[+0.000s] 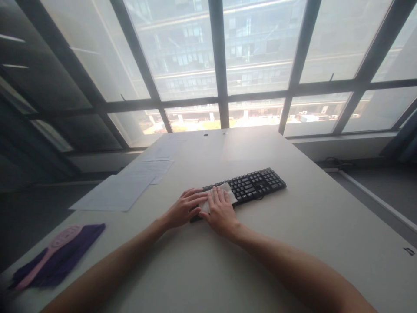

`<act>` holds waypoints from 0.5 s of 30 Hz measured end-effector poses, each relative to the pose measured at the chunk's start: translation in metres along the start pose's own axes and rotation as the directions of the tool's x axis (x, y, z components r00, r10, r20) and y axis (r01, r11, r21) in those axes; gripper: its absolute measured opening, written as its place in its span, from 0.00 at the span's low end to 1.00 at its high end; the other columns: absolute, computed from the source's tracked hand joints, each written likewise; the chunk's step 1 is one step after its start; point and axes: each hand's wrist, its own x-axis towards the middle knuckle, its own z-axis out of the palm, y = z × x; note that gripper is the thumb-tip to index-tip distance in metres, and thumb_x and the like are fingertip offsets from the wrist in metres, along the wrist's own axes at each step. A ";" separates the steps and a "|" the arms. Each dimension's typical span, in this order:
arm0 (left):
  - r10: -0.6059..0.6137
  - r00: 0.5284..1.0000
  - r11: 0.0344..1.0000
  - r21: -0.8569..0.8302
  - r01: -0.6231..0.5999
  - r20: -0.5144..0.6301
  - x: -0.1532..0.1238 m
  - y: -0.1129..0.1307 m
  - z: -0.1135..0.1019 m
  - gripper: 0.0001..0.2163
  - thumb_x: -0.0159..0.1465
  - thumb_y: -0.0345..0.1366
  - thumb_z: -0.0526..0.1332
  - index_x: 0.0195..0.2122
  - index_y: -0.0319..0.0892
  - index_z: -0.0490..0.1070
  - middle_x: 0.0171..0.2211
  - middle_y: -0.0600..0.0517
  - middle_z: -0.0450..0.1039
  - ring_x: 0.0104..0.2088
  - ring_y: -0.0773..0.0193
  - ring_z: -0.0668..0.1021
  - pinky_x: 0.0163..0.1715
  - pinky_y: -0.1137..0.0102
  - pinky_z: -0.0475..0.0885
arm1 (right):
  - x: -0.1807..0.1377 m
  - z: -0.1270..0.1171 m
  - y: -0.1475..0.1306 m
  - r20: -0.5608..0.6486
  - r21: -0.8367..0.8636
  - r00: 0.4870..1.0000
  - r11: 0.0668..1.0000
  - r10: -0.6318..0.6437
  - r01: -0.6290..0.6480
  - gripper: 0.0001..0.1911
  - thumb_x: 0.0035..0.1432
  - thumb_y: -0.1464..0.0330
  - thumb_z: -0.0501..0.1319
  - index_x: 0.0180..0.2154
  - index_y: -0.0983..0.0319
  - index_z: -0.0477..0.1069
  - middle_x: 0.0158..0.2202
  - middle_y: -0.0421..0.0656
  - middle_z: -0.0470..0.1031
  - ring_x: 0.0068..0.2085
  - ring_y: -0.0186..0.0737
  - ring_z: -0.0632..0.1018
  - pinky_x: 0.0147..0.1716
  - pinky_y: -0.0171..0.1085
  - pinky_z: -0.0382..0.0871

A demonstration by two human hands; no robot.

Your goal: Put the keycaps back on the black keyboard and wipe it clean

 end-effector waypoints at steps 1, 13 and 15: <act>0.015 1.000 0.999 0.041 -0.015 -0.002 0.000 -0.001 0.000 0.20 0.62 0.41 0.68 0.55 0.51 0.77 0.60 0.47 0.72 0.66 0.44 0.62 0.70 0.52 0.38 | 0.000 0.000 0.000 -0.003 0.002 1.000 1.000 0.000 0.000 0.41 0.68 0.47 0.50 0.69 0.70 0.54 0.72 0.60 0.48 0.72 0.57 0.51 0.69 0.54 0.44; 0.114 0.993 0.966 0.235 -0.106 -0.022 -0.001 -0.003 -0.004 0.15 0.65 0.45 0.64 0.52 0.51 0.79 0.54 0.47 0.77 0.62 0.46 0.69 0.69 0.52 0.43 | -0.004 -0.005 -0.005 0.026 0.001 1.000 1.000 -0.005 0.005 0.42 0.68 0.47 0.51 0.70 0.68 0.52 0.72 0.60 0.46 0.73 0.57 0.48 0.69 0.55 0.42; 0.121 0.992 0.962 0.249 -0.109 -0.032 -0.001 -0.002 -0.004 0.14 0.66 0.46 0.64 0.50 0.51 0.80 0.52 0.47 0.78 0.61 0.47 0.70 0.69 0.52 0.45 | -0.004 -0.006 -0.005 0.034 0.007 0.999 1.000 -0.022 0.022 0.41 0.68 0.47 0.51 0.70 0.68 0.52 0.72 0.59 0.47 0.73 0.57 0.48 0.69 0.55 0.42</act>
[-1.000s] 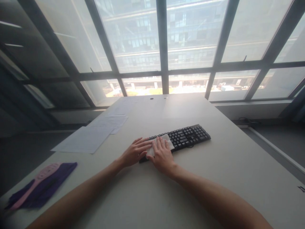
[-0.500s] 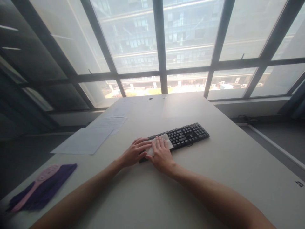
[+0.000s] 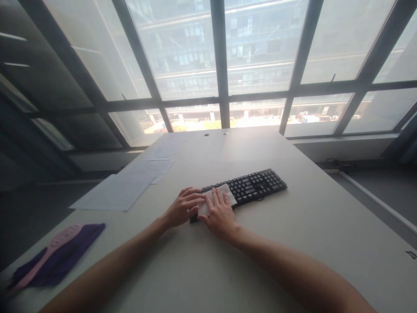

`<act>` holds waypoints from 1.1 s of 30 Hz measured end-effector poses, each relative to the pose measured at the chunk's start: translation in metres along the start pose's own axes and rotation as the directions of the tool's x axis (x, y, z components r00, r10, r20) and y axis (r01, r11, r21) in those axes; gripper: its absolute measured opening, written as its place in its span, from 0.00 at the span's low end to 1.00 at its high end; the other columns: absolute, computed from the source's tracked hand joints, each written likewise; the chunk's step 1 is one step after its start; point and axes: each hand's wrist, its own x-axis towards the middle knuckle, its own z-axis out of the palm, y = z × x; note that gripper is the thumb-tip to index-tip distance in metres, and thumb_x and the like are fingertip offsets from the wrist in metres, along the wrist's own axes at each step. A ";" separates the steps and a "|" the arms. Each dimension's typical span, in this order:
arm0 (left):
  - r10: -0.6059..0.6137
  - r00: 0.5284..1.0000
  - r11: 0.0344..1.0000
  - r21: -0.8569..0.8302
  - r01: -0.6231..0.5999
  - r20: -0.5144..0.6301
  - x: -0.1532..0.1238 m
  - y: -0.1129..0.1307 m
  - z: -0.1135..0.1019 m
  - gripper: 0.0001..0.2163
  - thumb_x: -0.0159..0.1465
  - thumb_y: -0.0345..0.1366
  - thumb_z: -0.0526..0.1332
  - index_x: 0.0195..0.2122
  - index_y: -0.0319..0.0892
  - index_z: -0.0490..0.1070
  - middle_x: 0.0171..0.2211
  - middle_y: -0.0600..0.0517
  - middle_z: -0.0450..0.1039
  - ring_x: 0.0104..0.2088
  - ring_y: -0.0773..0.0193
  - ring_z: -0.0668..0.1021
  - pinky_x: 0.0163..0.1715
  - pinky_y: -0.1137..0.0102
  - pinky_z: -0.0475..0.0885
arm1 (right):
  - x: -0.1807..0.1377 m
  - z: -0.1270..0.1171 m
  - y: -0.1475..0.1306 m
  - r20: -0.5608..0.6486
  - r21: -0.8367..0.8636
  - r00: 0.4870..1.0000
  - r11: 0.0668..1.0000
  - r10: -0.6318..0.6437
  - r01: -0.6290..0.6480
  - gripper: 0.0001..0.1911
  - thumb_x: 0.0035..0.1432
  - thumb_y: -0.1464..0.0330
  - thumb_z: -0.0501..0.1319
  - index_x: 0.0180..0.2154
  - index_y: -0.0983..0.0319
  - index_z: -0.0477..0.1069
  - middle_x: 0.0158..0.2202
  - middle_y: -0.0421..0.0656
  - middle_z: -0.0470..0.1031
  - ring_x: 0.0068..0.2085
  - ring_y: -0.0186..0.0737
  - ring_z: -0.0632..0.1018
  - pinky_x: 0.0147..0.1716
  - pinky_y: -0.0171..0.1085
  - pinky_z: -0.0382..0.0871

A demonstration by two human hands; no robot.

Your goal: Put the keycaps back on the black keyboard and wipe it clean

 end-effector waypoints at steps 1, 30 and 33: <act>0.015 1.000 0.998 0.054 -0.015 0.005 0.000 0.000 0.000 0.14 0.67 0.46 0.62 0.50 0.51 0.80 0.52 0.47 0.78 0.61 0.48 0.71 0.69 0.52 0.47 | 0.000 0.000 0.000 0.001 0.004 1.000 1.000 -0.012 0.012 0.41 0.68 0.48 0.51 0.70 0.68 0.52 0.72 0.59 0.47 0.73 0.56 0.48 0.70 0.55 0.42; 0.082 0.987 0.844 0.517 -0.143 0.139 -0.002 -0.004 0.001 0.18 0.74 0.44 0.50 0.61 0.49 0.70 0.61 0.50 0.72 0.64 0.55 0.67 0.66 0.54 0.54 | 0.001 0.005 0.000 -0.053 -0.028 0.999 1.000 0.001 -0.002 0.41 0.67 0.48 0.53 0.70 0.70 0.53 0.71 0.61 0.50 0.72 0.58 0.52 0.69 0.55 0.46; 0.079 0.987 0.846 0.514 -0.141 0.141 -0.001 -0.001 0.001 0.18 0.74 0.44 0.50 0.60 0.50 0.71 0.60 0.50 0.72 0.64 0.55 0.67 0.66 0.54 0.55 | 0.000 0.007 0.000 -0.053 -0.030 0.999 0.999 0.011 -0.013 0.42 0.68 0.48 0.52 0.70 0.71 0.53 0.71 0.61 0.49 0.72 0.59 0.52 0.69 0.55 0.46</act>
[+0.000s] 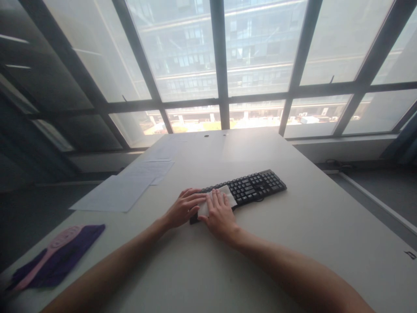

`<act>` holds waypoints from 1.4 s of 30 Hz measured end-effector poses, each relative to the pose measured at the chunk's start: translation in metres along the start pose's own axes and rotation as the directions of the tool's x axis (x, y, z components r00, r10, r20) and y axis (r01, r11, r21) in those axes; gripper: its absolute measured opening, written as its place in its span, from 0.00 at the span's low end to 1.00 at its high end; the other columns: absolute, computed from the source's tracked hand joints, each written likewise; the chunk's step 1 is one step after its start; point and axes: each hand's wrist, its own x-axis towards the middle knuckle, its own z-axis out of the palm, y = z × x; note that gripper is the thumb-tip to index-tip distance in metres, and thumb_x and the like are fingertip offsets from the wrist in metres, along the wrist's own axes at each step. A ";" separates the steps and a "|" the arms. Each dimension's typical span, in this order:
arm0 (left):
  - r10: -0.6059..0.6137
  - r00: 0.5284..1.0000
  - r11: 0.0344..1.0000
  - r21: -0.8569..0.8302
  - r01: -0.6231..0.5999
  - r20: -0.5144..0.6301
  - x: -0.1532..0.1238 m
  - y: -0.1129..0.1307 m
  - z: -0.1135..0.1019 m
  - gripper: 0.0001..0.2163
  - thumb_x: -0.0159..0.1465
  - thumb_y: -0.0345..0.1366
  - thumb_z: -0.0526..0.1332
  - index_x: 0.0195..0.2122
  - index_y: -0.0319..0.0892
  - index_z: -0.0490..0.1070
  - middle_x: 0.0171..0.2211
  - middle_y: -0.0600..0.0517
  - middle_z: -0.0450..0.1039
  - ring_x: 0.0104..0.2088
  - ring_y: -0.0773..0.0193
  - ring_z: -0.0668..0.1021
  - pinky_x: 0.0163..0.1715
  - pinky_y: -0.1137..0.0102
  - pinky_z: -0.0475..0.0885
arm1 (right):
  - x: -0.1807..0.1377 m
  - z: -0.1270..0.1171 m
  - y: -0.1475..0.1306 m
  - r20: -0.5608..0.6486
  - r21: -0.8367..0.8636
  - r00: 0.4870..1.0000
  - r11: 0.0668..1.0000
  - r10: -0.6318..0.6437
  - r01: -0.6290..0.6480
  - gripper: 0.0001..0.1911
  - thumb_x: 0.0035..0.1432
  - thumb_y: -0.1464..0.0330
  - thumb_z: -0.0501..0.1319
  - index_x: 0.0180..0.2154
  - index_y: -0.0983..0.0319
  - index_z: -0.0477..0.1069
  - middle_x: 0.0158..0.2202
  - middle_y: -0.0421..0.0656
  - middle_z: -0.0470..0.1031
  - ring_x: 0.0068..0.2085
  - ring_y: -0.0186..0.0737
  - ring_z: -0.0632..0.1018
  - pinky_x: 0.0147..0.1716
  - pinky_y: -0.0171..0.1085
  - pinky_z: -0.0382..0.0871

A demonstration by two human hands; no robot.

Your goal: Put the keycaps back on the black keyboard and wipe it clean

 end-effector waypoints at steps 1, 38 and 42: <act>-0.002 1.000 1.000 -0.003 0.002 0.003 0.000 0.001 0.000 0.18 0.74 0.44 0.50 0.60 0.50 0.71 0.60 0.50 0.73 0.64 0.55 0.67 0.66 0.54 0.55 | 0.000 0.000 0.000 -0.002 -0.001 1.000 1.000 0.001 -0.001 0.42 0.68 0.48 0.52 0.70 0.71 0.53 0.71 0.61 0.49 0.72 0.59 0.52 0.69 0.55 0.46; 0.028 0.998 1.000 0.008 -0.028 0.051 -0.001 0.000 -0.001 0.19 0.73 0.45 0.54 0.63 0.51 0.68 0.63 0.51 0.70 0.67 0.54 0.63 0.67 0.53 0.52 | -0.001 0.001 -0.003 0.011 0.013 0.999 0.999 0.049 -0.049 0.41 0.68 0.49 0.53 0.69 0.72 0.54 0.71 0.62 0.49 0.72 0.61 0.52 0.69 0.56 0.45; 0.029 0.998 1.000 0.009 -0.030 0.051 -0.002 0.000 0.001 0.19 0.73 0.44 0.54 0.63 0.51 0.68 0.62 0.51 0.70 0.67 0.53 0.63 0.67 0.53 0.52 | -0.001 0.001 -0.003 0.012 0.013 0.999 0.999 0.046 -0.046 0.41 0.68 0.49 0.52 0.69 0.72 0.55 0.71 0.62 0.50 0.71 0.61 0.52 0.69 0.57 0.45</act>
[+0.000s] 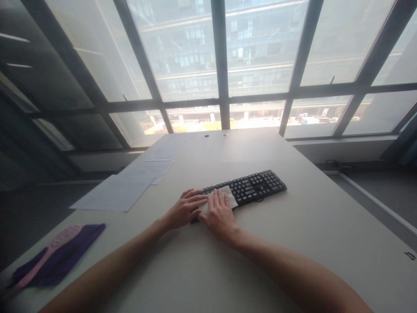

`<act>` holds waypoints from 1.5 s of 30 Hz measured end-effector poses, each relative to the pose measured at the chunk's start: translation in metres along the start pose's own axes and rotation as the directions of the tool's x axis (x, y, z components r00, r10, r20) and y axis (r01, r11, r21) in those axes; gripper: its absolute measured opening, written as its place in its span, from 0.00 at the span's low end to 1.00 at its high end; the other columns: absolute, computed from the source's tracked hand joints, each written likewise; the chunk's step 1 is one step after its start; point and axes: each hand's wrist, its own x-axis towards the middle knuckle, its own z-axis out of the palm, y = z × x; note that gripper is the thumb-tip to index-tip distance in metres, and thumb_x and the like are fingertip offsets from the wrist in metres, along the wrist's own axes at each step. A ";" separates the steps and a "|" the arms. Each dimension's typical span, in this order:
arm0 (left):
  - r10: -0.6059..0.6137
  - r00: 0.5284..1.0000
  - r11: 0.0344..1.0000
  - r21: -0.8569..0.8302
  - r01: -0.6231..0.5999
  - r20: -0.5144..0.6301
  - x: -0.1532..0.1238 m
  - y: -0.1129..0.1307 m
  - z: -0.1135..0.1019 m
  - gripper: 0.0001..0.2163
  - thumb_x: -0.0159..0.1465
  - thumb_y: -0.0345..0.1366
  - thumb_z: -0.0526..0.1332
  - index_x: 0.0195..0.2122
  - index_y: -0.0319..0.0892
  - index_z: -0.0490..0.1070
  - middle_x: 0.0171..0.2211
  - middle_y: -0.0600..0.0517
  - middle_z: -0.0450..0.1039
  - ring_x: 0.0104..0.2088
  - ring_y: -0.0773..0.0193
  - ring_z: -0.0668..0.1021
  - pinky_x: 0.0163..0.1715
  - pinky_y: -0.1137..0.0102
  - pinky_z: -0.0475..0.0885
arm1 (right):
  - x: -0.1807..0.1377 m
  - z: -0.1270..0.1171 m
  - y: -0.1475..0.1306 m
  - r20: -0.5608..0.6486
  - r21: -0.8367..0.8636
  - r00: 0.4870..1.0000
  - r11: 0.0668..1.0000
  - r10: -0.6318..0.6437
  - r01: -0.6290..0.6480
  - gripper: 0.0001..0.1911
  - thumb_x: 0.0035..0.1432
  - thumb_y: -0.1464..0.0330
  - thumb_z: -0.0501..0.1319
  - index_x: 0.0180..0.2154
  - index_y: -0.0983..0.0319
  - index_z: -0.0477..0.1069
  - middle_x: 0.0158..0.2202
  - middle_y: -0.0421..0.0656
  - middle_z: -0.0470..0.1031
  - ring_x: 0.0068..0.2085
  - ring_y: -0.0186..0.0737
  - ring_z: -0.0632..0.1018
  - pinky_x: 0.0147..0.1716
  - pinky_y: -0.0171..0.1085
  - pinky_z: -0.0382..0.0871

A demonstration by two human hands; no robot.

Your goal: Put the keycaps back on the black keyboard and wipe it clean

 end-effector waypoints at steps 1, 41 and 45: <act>-0.001 1.000 1.000 0.004 0.001 -0.004 0.000 0.000 0.000 0.19 0.73 0.44 0.54 0.63 0.50 0.68 0.62 0.50 0.70 0.67 0.53 0.63 0.67 0.53 0.52 | 0.000 0.000 0.000 0.000 0.000 1.000 1.000 0.002 -0.002 0.41 0.68 0.49 0.52 0.69 0.73 0.56 0.71 0.62 0.50 0.71 0.61 0.53 0.69 0.56 0.45; -0.082 0.984 0.994 -0.059 0.092 0.157 -0.001 0.007 -0.014 0.39 0.66 0.53 0.59 0.73 0.46 0.45 0.71 0.41 0.52 0.70 0.47 0.59 0.69 0.48 0.49 | 0.015 -0.015 0.005 0.048 0.107 0.994 0.990 -0.094 0.088 0.41 0.69 0.46 0.44 0.68 0.71 0.56 0.70 0.57 0.54 0.71 0.53 0.54 0.69 0.53 0.43; -0.102 0.981 0.994 -0.013 0.106 0.165 0.000 0.015 -0.010 0.48 0.60 0.58 0.64 0.73 0.43 0.44 0.71 0.38 0.52 0.70 0.43 0.58 0.68 0.43 0.45 | 0.017 -0.016 0.006 0.051 0.125 0.995 0.989 -0.091 0.084 0.39 0.71 0.48 0.43 0.68 0.70 0.57 0.70 0.57 0.55 0.71 0.52 0.55 0.69 0.52 0.44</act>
